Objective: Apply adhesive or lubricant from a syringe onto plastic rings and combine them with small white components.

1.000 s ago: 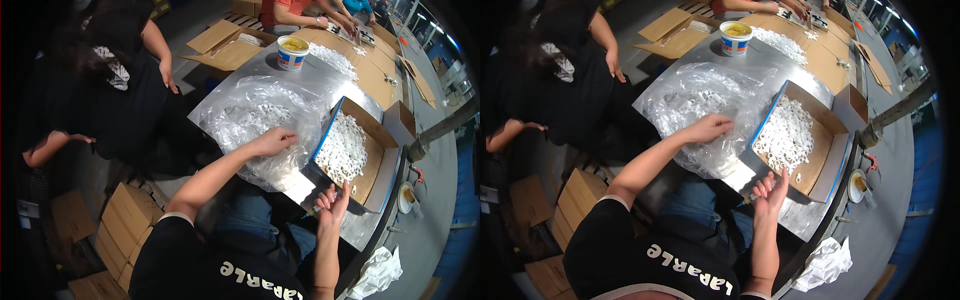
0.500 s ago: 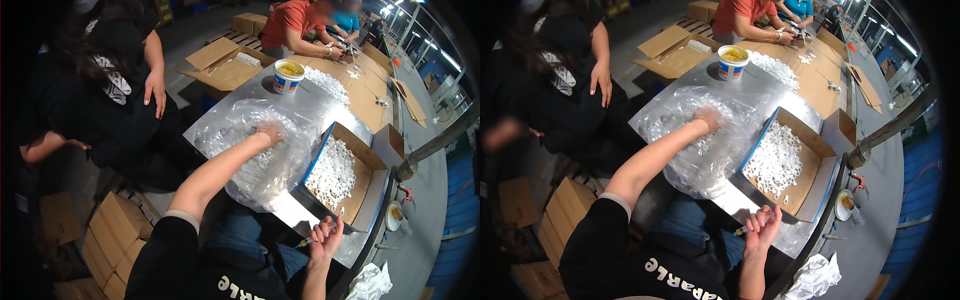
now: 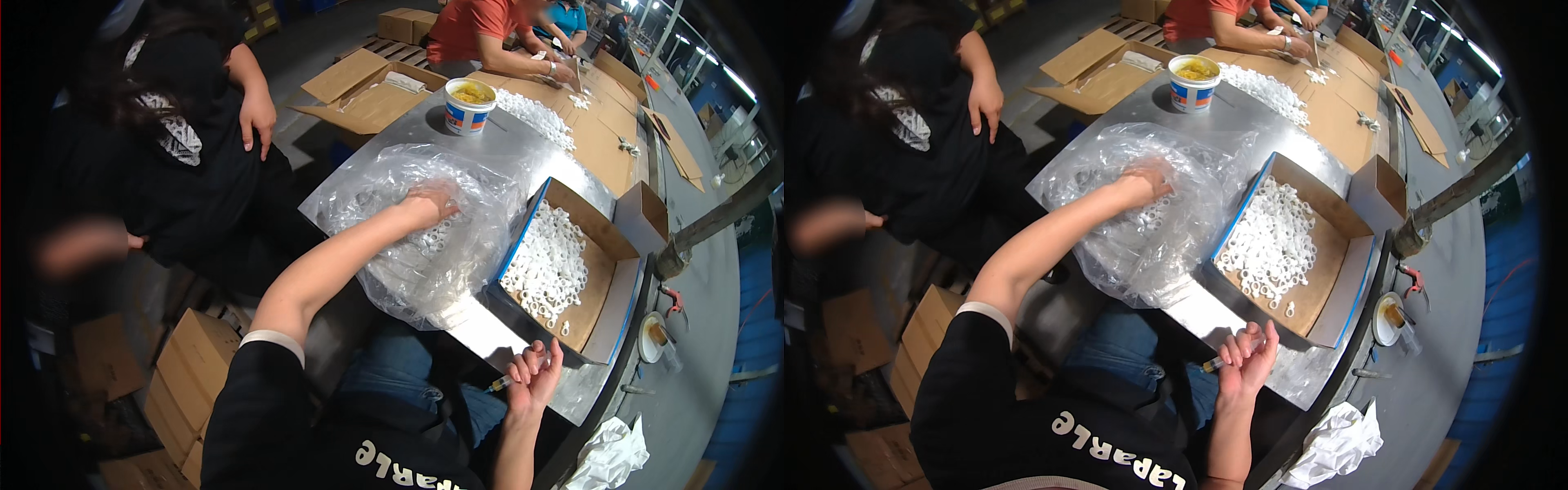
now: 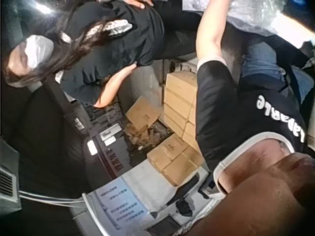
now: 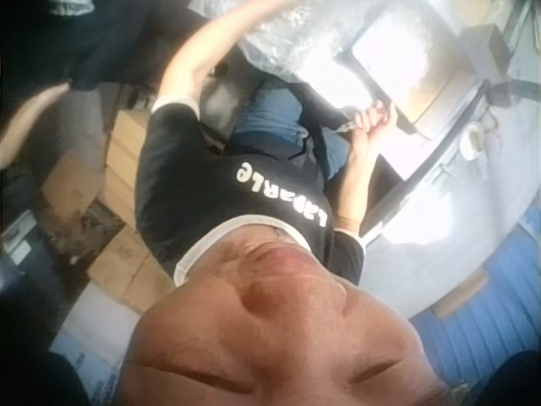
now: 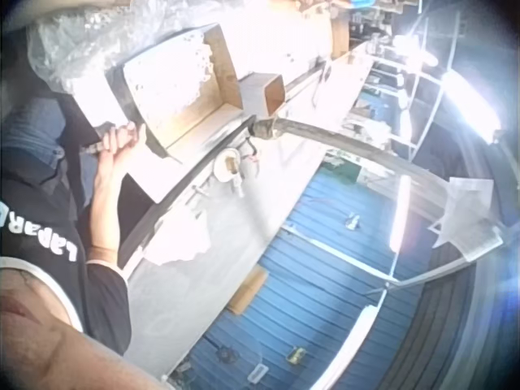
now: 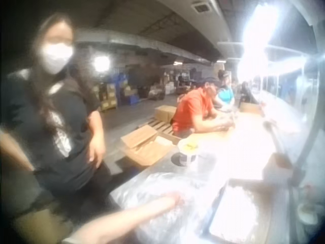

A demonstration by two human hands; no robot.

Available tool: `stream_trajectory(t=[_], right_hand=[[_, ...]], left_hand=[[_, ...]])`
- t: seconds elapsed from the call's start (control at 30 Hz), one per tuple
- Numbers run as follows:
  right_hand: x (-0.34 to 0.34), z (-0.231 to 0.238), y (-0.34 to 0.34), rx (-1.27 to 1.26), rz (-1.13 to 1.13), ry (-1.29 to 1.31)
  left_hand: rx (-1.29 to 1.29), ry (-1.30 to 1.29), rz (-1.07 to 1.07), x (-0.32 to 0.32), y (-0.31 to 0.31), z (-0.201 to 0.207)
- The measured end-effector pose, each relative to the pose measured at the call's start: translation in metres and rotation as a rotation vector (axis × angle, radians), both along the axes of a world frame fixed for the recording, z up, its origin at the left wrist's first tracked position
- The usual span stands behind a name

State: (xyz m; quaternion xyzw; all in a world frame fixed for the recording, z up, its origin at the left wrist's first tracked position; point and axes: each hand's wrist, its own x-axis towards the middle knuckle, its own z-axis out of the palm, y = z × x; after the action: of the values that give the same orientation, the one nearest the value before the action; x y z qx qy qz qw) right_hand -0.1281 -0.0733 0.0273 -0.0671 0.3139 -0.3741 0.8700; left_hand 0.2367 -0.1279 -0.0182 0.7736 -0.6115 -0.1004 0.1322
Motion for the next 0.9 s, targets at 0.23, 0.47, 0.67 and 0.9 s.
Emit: stream_trajectory(t=[0.23,0.47,0.67,0.9], right_hand=[[0.014,0.0,0.005,0.002,0.047,0.005],[0.008,0.005,0.001,-0.017,-0.006,0.0],[0.0,0.006,0.0,-0.01,-0.028,0.011],[0.003,0.004,-0.001,0.001,-0.007,-0.054]], left_hand=[[-0.164,-0.195,-0.002,-0.027,0.02,-0.002],[-0.033,-0.432,-0.173,-0.013,-0.001,-0.022],[-0.068,-0.193,-0.064,-0.008,-0.023,-0.035],[-0.244,1.353,0.625,0.035,-0.035,-0.048]])
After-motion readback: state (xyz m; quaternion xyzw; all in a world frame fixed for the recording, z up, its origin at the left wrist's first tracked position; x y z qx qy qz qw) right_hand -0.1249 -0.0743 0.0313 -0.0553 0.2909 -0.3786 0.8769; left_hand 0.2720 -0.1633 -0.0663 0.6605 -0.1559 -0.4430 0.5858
